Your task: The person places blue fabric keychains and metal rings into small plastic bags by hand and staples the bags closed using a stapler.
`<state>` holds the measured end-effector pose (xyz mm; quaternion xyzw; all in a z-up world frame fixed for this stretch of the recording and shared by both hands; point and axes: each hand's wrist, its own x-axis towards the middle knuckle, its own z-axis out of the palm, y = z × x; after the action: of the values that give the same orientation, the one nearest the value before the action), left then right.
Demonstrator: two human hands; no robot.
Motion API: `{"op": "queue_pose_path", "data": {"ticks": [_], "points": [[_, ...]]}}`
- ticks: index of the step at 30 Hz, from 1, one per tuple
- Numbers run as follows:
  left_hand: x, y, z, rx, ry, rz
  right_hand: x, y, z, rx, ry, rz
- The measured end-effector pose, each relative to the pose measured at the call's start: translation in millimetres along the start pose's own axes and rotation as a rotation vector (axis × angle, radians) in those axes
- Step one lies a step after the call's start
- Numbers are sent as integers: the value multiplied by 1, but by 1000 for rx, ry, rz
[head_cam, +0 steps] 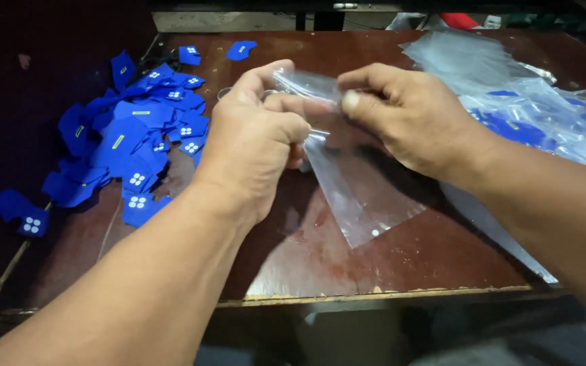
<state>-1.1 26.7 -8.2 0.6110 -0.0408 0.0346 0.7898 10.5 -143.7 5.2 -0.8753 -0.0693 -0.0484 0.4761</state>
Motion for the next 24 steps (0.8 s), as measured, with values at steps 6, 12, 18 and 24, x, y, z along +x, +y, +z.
{"op": "queue_pose_path", "data": {"ticks": [6, 12, 18, 24], "points": [[2, -2, 8, 103, -121, -21, 20, -3, -15, 15, -80, -126], [-4, 9, 8, 131, -76, -92, 17, -18, -19, -13, -73, 67], [-2, 8, 6, 270, 69, 32, 9, -26, -21, -175, -4, 5], [3, 3, 5, 503, 132, -3, 13, -18, -29, -150, 16, -133]]}}
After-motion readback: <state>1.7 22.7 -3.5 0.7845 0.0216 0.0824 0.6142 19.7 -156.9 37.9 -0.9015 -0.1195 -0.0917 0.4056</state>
